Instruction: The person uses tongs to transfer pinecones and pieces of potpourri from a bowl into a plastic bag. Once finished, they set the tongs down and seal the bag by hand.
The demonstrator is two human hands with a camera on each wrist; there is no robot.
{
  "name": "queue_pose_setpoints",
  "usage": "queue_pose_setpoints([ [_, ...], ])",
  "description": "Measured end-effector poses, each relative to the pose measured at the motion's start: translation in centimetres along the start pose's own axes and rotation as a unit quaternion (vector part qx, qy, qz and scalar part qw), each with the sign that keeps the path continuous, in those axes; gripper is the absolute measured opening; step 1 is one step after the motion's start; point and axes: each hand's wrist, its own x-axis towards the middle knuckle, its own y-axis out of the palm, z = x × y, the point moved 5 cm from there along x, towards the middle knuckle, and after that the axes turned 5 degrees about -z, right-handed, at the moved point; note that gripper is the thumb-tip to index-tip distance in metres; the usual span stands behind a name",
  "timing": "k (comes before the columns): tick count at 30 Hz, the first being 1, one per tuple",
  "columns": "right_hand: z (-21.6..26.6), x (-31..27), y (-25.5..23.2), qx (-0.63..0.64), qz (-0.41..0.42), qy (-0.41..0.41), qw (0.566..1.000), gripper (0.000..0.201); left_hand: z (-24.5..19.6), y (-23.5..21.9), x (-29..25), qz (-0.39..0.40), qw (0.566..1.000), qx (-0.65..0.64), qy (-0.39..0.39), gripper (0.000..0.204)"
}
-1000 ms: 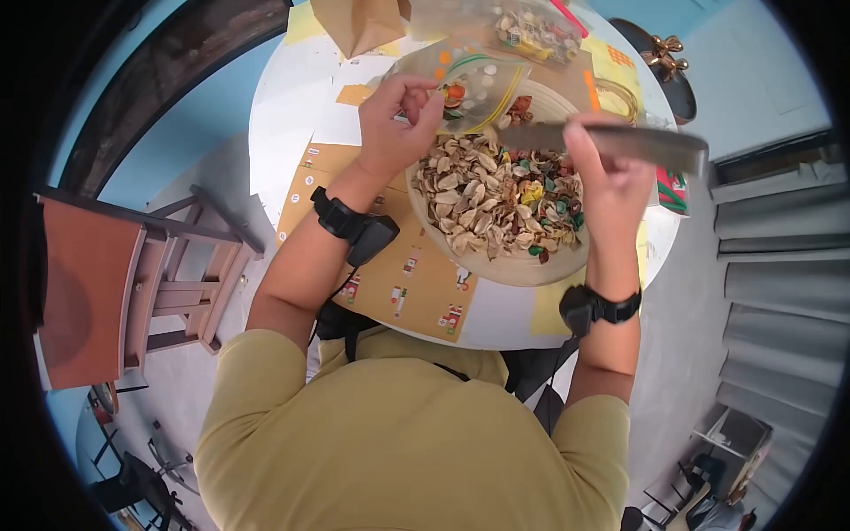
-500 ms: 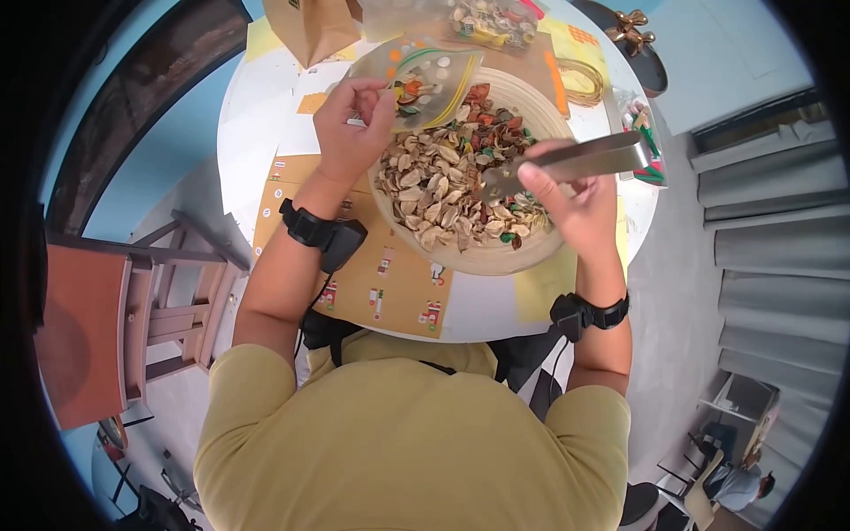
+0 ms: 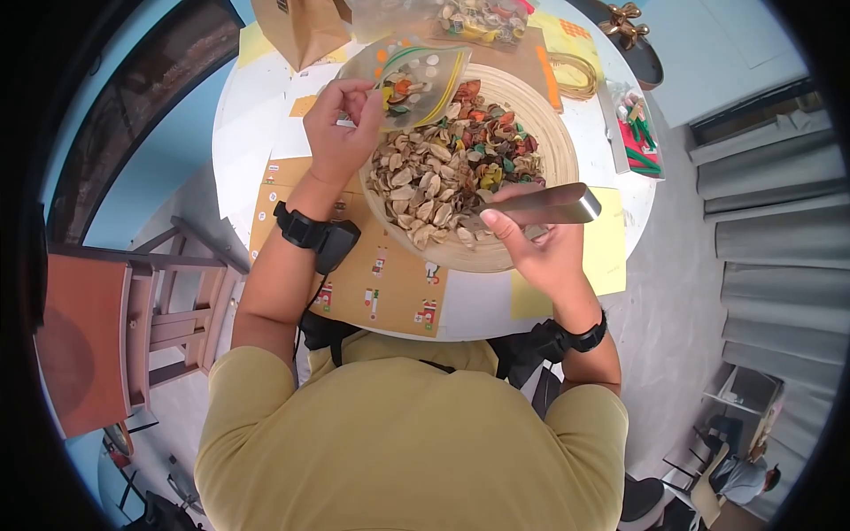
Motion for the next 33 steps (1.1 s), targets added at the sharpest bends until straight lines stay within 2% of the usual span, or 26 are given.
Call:
queue_pose_setpoints([
  [5, 1.3, 1.0, -1.3, 0.006, -0.02, -0.047, 0.999, 0.006, 0.1, -0.1, 0.0, 0.001, 1.0, 0.0, -0.002, 0.011],
  [6, 1.3, 1.4, -1.6, 0.003, -0.024, -0.079, 0.997, 0.006, 0.1, -0.1, 0.0, 0.0, 1.0, -0.004, -0.003, 0.011],
  [9, 2.4, 3.1, -1.7, 0.007, -0.061, -0.037, 0.997, 0.007, 0.2, -0.1, 0.0, -0.001, 1.0, -0.01, -0.006, 0.011],
  [16, 5.0, 9.9, 2.6, 0.009, -0.071, -0.161, 0.984, 0.019, 0.0, -0.1, 0.1, -0.007, 1.0, -0.002, 0.007, 0.01],
  [19, 6.3, 10.7, 3.1, 0.047, -0.08, -0.177, 0.98, 0.019, 0.5, -0.1, 0.0, -0.017, 1.0, -0.014, -0.01, 0.011],
  [21, 6.4, 10.4, 2.2, 0.027, -0.098, -0.186, 0.977, 0.019, 0.6, -0.1, 0.0, -0.017, 1.0, -0.011, -0.004, 0.012],
  [23, 6.1, 9.3, 1.2, 0.048, -0.092, -0.156, 0.982, 0.021, 0.7, 0.0, -0.1, -0.016, 1.0, -0.009, -0.002, 0.012],
  [25, 5.4, 7.8, 0.5, 0.032, -0.062, -0.143, 0.987, 0.022, 0.4, 0.0, 0.0, -0.015, 1.0, -0.003, 0.016, 0.012],
  [28, 4.4, 5.2, 1.0, 0.04, 0.077, -0.131, 0.988, 0.023, 0.0, 0.0, 0.0, 0.0, 1.0, 0.0, 0.007, 0.01],
  [29, 3.8, 4.6, 0.6, 0.041, 0.078, -0.131, 0.987, 0.023, 0.0, 0.0, 0.0, -0.001, 1.0, 0.001, 0.007, 0.01],
  [31, 3.3, 3.2, 0.9, -0.005, 0.124, -0.183, 0.975, 0.023, 0.0, 0.0, 0.0, -0.006, 1.0, 0.009, 0.01, 0.01],
  [32, 3.6, 2.9, 0.8, -0.06, 0.151, -0.119, 0.98, 0.024, 0.0, -0.1, 0.0, -0.005, 1.0, 0.009, 0.011, 0.01],
  [33, 3.6, 2.9, 0.6, -0.059, 0.15, -0.119, 0.98, 0.024, 0.0, -0.1, 0.0, -0.005, 1.0, 0.009, 0.008, 0.01],
])
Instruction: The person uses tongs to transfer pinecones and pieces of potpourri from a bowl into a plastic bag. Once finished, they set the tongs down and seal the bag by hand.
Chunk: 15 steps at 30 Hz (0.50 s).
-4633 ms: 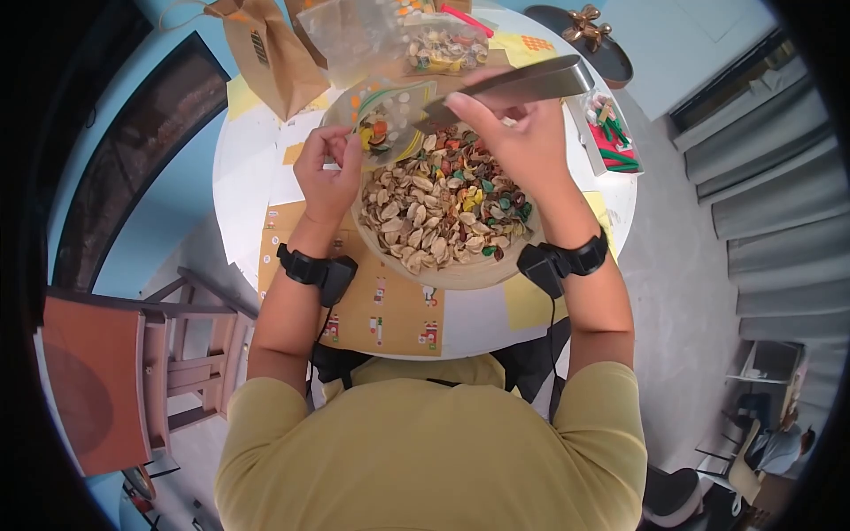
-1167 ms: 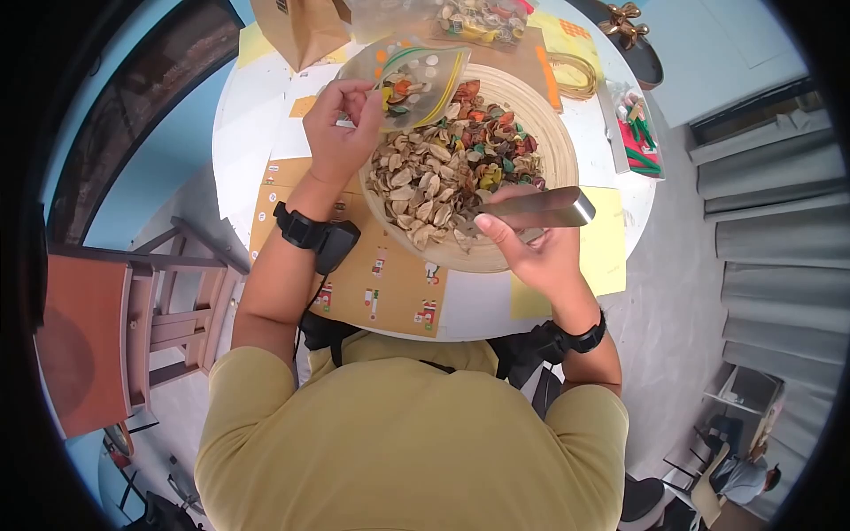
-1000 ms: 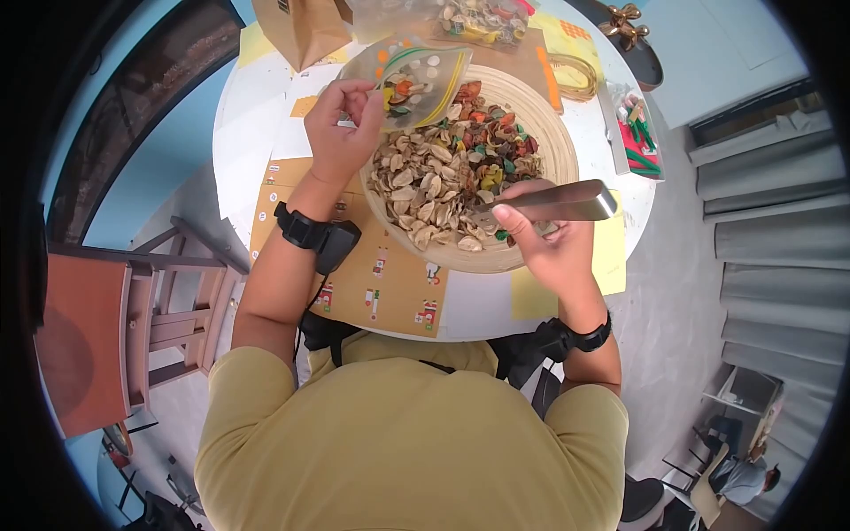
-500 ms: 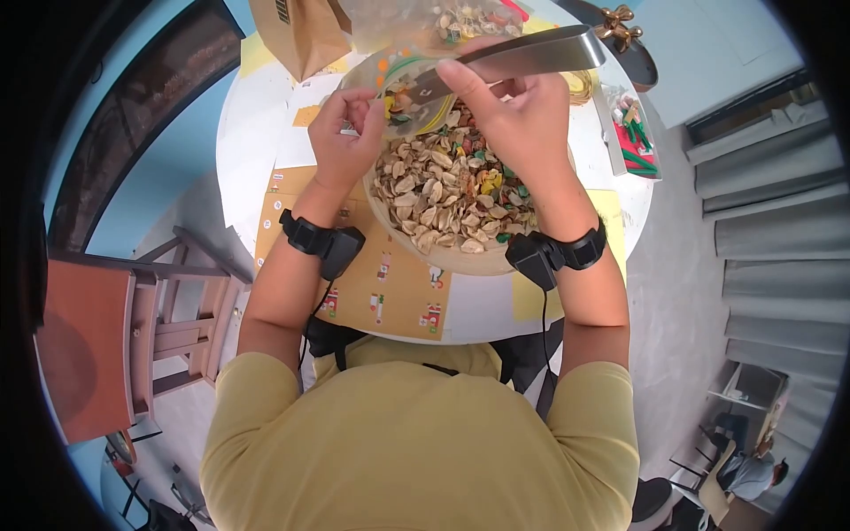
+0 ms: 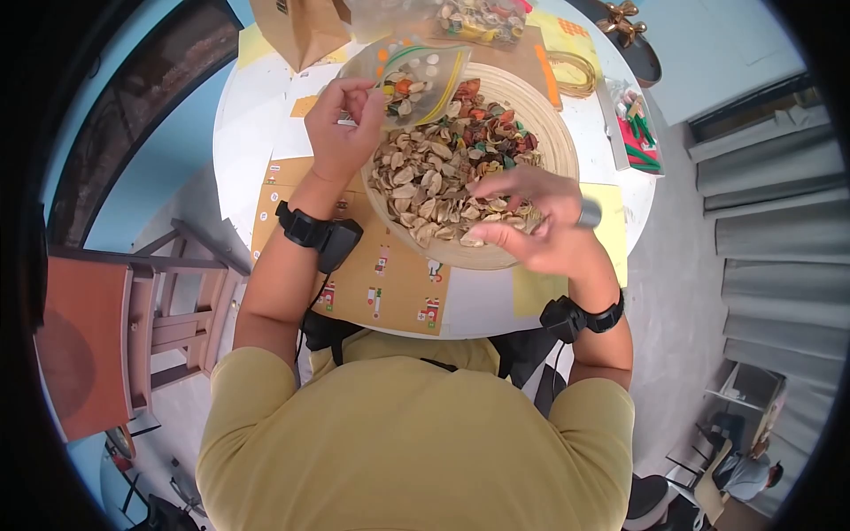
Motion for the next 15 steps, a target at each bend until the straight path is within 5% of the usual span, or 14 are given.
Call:
queue_pose_setpoints([
  [3, 1.4, -0.5, 0.6, -0.112, 0.084, -0.139, 0.98, 0.032, 0.2, 0.1, 0.0, -0.009, 1.0, -0.007, 0.003, 0.011],
  [15, 1.4, -1.4, 0.9, -0.137, 0.088, -0.14, 0.977, 0.027, 0.5, 0.0, 0.0, -0.004, 1.0, -0.01, 0.014, 0.011],
])
